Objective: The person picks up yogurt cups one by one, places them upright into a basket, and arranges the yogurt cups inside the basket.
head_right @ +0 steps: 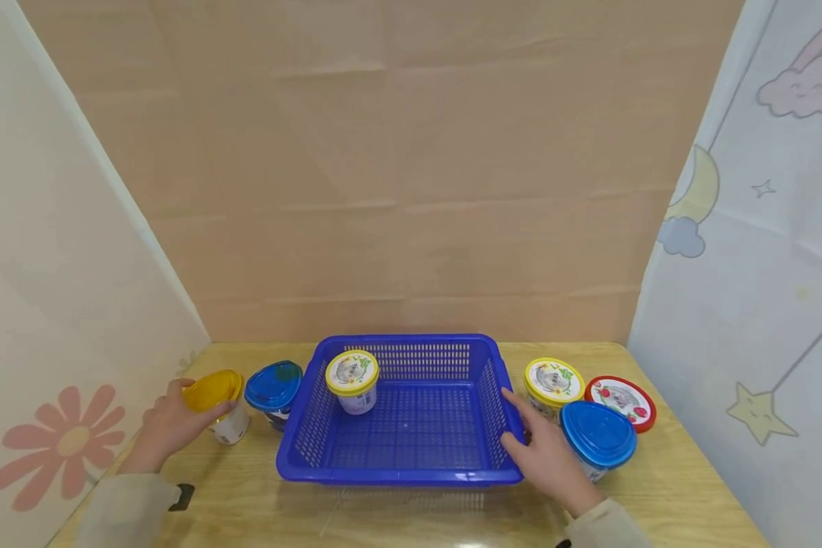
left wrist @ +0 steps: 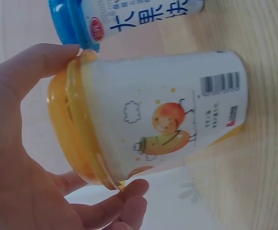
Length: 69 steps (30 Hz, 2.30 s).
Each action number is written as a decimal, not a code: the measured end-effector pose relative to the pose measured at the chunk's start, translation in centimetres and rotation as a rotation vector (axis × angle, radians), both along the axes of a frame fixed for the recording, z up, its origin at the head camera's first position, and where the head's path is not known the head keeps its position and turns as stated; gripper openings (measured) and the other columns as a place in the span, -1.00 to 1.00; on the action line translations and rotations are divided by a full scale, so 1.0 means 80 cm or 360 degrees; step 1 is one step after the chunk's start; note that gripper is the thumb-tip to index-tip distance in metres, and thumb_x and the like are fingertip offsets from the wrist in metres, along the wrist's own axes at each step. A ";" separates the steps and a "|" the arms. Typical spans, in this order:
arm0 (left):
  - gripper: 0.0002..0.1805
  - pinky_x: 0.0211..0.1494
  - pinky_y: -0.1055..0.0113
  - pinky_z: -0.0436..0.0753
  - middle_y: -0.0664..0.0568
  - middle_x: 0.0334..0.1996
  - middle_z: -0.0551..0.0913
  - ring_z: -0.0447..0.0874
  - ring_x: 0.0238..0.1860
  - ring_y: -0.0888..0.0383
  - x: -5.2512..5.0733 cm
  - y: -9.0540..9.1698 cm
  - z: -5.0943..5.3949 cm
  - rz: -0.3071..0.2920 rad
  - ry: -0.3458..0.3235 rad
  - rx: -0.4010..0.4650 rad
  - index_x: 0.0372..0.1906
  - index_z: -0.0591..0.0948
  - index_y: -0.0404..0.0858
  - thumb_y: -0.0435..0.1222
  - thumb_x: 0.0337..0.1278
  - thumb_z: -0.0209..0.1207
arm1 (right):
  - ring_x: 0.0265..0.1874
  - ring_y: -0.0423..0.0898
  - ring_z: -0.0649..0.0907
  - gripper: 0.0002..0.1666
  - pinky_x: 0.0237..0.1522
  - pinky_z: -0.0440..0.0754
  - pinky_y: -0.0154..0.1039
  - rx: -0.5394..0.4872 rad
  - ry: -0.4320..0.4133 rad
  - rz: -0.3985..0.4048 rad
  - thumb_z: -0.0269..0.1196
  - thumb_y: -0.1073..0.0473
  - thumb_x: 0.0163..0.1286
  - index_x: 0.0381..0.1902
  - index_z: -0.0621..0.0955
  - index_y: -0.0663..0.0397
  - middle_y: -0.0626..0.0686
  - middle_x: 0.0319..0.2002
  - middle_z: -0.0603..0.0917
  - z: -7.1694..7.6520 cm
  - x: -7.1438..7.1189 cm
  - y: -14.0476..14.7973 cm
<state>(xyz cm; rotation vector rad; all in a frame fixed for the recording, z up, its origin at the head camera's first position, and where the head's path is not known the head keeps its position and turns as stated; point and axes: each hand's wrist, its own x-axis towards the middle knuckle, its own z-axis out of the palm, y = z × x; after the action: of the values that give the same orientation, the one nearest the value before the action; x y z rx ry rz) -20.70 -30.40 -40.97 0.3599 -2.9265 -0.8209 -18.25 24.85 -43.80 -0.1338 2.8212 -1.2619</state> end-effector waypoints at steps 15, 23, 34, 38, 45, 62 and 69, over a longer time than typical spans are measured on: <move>0.21 -0.14 -0.21 0.56 -0.61 0.18 0.34 0.41 0.03 -0.47 0.000 0.000 -0.006 0.0033 0.0009 0.0071 0.45 0.00 -0.48 0.33 0.06 0.23 | 0.09 0.26 0.64 -0.20 -0.12 0.72 0.08 0.0002 -0.0031 0.0007 0.19 0.14 0.46 0.57 0.17 -0.06 0.48 0.33 0.40 0.001 -0.001 0.000; 0.22 -0.13 -0.19 0.60 -0.61 0.15 0.36 0.49 -0.01 -0.43 0.001 0.000 -0.004 0.0028 0.0013 0.0078 0.44 -0.01 -0.51 0.32 0.07 0.23 | 0.07 0.24 0.66 -0.20 -0.14 0.73 0.06 -0.0012 -0.0036 0.0011 0.19 0.14 0.46 0.57 0.17 -0.06 0.49 0.31 0.42 0.000 -0.001 0.001; 0.20 -0.20 -0.07 0.65 -0.60 0.07 0.44 0.59 -0.10 -0.34 0.002 0.002 -0.002 -0.0003 0.0043 0.0095 0.41 0.03 -0.59 0.27 0.09 0.25 | 0.07 0.24 0.66 -0.20 -0.12 0.73 0.07 -0.0006 -0.0010 0.0016 0.20 0.15 0.45 0.56 0.18 -0.04 0.48 0.28 0.46 0.000 0.000 0.001; 0.20 -0.24 -0.03 0.66 -0.60 0.05 0.43 0.61 -0.15 -0.31 0.002 0.003 0.000 -0.0002 0.0032 0.0100 0.42 0.02 -0.57 0.27 0.10 0.25 | 0.05 0.20 0.67 -0.21 -0.14 0.73 0.05 -0.0011 -0.0019 0.0008 0.20 0.15 0.45 0.56 0.18 -0.05 0.47 0.27 0.47 -0.001 0.000 0.000; 0.22 -0.22 -0.06 0.62 -0.60 0.09 0.33 0.51 -0.09 -0.37 0.005 0.004 0.005 0.0014 0.0007 0.0086 0.44 0.00 -0.57 0.29 0.09 0.24 | 0.04 0.19 0.67 -0.20 -0.15 0.74 0.03 -0.0029 -0.0050 0.0010 0.19 0.14 0.45 0.57 0.17 -0.06 0.47 0.29 0.45 -0.003 0.000 0.001; 0.21 -0.24 -0.10 0.62 -0.59 0.06 0.35 0.48 -0.09 -0.37 0.019 0.011 0.033 0.0043 0.0131 0.0009 0.44 0.05 -0.56 0.30 0.07 0.25 | 0.00 0.16 0.70 -0.20 -0.17 0.74 0.03 -0.0034 -0.0013 0.0015 0.20 0.14 0.45 0.56 0.18 -0.04 0.46 0.22 0.52 0.000 0.000 0.001; 0.20 -0.24 -0.08 0.61 -0.56 0.05 0.36 0.45 -0.10 -0.34 0.029 0.025 0.052 0.0021 0.0185 -0.0028 0.44 0.07 -0.54 0.29 0.06 0.26 | 0.04 0.21 0.68 -0.20 -0.15 0.73 0.06 -0.0016 -0.0024 0.0014 0.19 0.14 0.46 0.57 0.17 -0.05 0.47 0.25 0.48 0.000 -0.001 0.001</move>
<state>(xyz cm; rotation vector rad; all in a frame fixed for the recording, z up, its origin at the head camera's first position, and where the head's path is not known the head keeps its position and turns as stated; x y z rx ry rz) -18.41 -28.38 -36.82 0.3189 -2.8190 -0.7860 -18.29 24.96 -43.83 -0.1367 2.7991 -1.2700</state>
